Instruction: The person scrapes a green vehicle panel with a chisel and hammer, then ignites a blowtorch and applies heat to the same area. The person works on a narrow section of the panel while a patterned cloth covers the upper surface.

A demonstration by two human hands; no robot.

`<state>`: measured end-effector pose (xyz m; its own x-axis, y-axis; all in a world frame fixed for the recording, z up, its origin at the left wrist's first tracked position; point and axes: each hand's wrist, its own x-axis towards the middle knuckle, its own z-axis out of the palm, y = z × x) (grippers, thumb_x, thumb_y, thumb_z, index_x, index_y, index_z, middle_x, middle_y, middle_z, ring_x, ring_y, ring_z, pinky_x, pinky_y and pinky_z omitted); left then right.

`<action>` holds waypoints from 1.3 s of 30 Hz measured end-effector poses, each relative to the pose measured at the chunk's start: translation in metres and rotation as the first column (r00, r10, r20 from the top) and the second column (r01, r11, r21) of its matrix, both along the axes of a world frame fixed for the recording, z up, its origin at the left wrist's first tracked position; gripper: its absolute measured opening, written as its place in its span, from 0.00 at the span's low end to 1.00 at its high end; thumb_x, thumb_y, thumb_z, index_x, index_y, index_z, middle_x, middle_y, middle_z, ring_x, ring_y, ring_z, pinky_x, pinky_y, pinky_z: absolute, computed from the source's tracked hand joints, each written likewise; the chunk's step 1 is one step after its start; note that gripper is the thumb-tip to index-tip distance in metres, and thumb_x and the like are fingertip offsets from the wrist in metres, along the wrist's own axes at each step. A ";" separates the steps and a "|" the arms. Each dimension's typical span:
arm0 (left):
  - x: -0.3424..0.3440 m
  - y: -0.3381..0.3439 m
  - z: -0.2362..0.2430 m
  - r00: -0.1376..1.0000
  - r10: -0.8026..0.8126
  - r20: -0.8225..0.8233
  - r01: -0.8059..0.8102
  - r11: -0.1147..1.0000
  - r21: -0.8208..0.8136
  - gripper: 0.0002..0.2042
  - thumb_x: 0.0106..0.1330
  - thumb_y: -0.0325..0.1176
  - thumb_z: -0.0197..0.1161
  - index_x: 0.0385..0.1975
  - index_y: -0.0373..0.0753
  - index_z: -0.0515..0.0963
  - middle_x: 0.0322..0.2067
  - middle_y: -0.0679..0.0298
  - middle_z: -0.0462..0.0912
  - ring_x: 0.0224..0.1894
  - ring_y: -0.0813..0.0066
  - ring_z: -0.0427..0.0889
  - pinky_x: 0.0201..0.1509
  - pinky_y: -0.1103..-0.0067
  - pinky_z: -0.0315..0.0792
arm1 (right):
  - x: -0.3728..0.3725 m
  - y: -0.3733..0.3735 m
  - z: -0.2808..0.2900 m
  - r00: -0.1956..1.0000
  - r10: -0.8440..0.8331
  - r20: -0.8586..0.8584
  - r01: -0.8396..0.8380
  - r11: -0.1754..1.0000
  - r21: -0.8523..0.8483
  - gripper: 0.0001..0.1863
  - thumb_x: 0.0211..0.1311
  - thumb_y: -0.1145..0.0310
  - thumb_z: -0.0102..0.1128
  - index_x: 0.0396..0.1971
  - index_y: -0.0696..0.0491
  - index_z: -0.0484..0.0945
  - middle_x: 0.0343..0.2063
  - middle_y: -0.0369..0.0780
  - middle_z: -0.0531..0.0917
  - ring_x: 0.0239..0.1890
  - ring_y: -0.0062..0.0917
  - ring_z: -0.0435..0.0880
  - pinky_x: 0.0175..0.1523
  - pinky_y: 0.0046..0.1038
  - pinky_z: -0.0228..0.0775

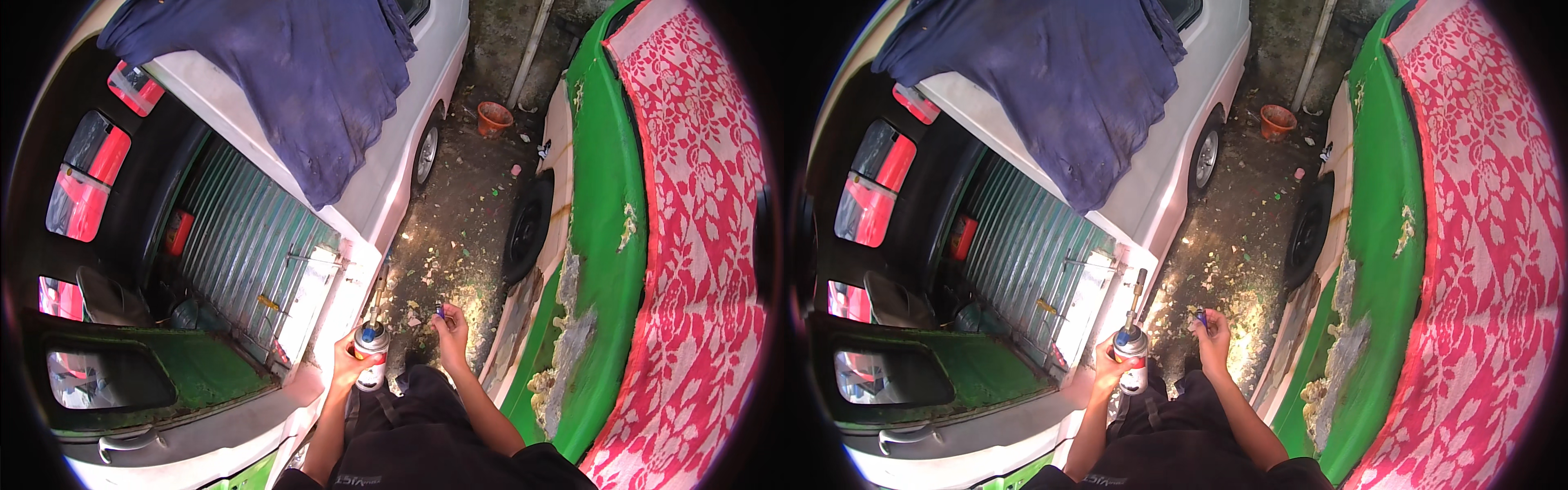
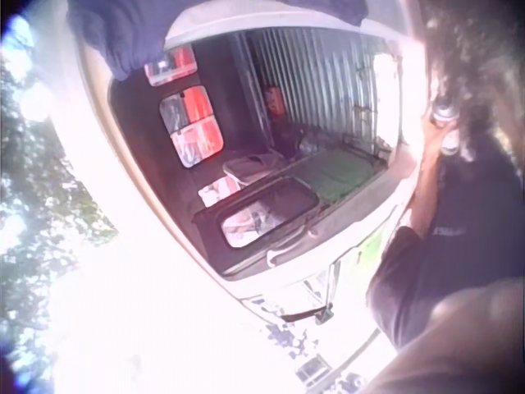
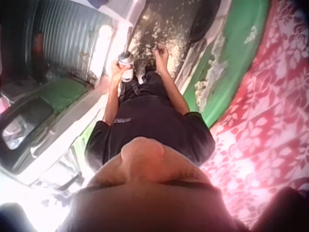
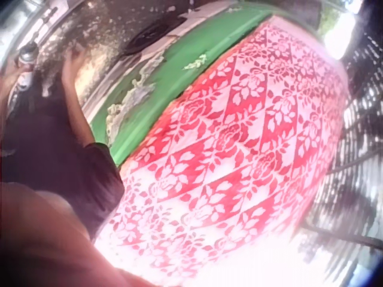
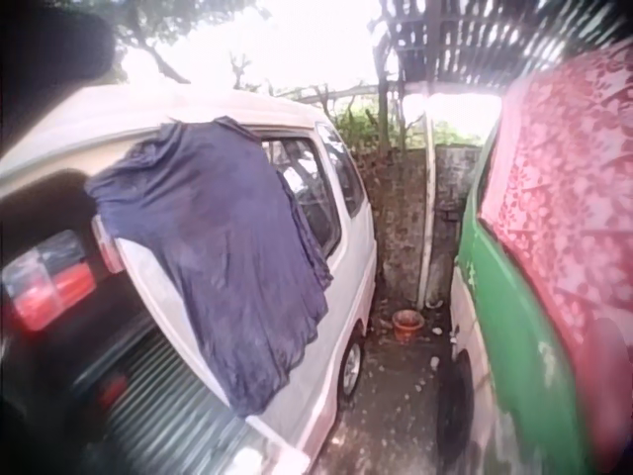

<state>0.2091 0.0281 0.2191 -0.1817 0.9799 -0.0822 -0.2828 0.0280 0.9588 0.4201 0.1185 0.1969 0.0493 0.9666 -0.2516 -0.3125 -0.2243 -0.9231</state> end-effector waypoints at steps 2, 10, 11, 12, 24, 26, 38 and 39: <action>-0.003 -0.014 -0.009 0.999 0.033 0.026 -0.032 0.999 -0.017 0.26 0.48 0.25 0.79 0.50 0.31 0.80 0.43 0.63 0.86 0.45 0.78 0.84 0.55 0.77 0.76 | -0.007 -0.015 -0.009 0.993 0.035 0.109 -0.039 0.999 0.036 0.15 0.64 0.78 0.64 0.50 0.57 0.75 0.39 0.36 0.80 0.39 0.17 0.78 0.42 0.21 0.72; -0.060 -0.067 -0.053 0.989 0.030 0.145 -0.010 0.991 -0.136 0.24 0.52 0.29 0.79 0.49 0.33 0.80 0.41 0.65 0.86 0.43 0.77 0.84 0.54 0.76 0.77 | -0.070 -0.051 -0.036 0.968 0.070 0.242 -0.077 0.997 0.022 0.15 0.58 0.75 0.73 0.45 0.56 0.80 0.35 0.33 0.83 0.33 0.13 0.76 0.39 0.19 0.70; -0.066 -0.084 -0.065 0.971 0.063 0.232 -0.016 0.980 -0.200 0.24 0.52 0.32 0.80 0.49 0.33 0.80 0.40 0.65 0.86 0.42 0.77 0.84 0.54 0.75 0.77 | -0.081 -0.060 -0.043 0.965 0.074 0.253 -0.082 0.996 0.023 0.15 0.58 0.75 0.73 0.45 0.56 0.80 0.35 0.32 0.83 0.33 0.12 0.76 0.39 0.18 0.69; -0.074 -0.100 -0.076 0.958 0.111 0.265 -0.046 0.969 -0.243 0.24 0.52 0.34 0.81 0.47 0.34 0.80 0.39 0.66 0.86 0.43 0.77 0.84 0.53 0.76 0.76 | -0.094 -0.067 -0.050 0.961 0.080 0.263 -0.090 0.996 0.025 0.15 0.58 0.75 0.73 0.45 0.56 0.81 0.34 0.32 0.83 0.32 0.11 0.75 0.38 0.18 0.69; -0.187 -0.158 -0.130 0.916 0.396 -0.062 -0.401 0.911 -0.100 0.31 0.48 0.36 0.82 0.51 0.30 0.79 0.41 0.65 0.86 0.42 0.78 0.84 0.52 0.78 0.76 | -0.276 -0.080 -0.218 0.699 0.281 0.658 -0.367 0.930 -0.008 0.19 0.49 0.73 0.80 0.41 0.59 0.83 0.33 0.37 0.86 0.30 0.19 0.80 0.37 0.24 0.74; -0.202 -0.160 -0.150 0.900 0.432 -0.055 -0.436 0.894 -0.103 0.31 0.47 0.36 0.82 0.51 0.30 0.79 0.40 0.64 0.86 0.42 0.78 0.84 0.51 0.77 0.77 | -0.313 -0.074 -0.243 0.749 0.212 0.627 -0.413 0.891 0.191 0.17 0.48 0.78 0.76 0.39 0.58 0.83 0.31 0.40 0.85 0.29 0.24 0.82 0.35 0.27 0.75; -0.246 -0.140 -0.233 0.869 0.493 0.028 -0.488 0.866 -0.105 0.31 0.45 0.31 0.83 0.50 0.29 0.79 0.41 0.64 0.86 0.42 0.78 0.83 0.51 0.78 0.76 | -0.390 -0.042 -0.324 0.718 0.063 0.693 -0.481 0.765 0.428 0.22 0.54 0.80 0.67 0.52 0.58 0.77 0.41 0.49 0.81 0.46 0.44 0.80 0.53 0.38 0.74; -0.242 -0.143 -0.235 0.868 0.495 0.031 -0.490 0.865 -0.108 0.30 0.45 0.31 0.82 0.50 0.29 0.79 0.41 0.65 0.86 0.42 0.78 0.83 0.51 0.78 0.77 | -0.382 -0.050 -0.316 0.760 0.001 0.650 -0.406 0.782 0.473 0.23 0.56 0.79 0.67 0.53 0.58 0.76 0.40 0.48 0.80 0.46 0.43 0.80 0.53 0.38 0.74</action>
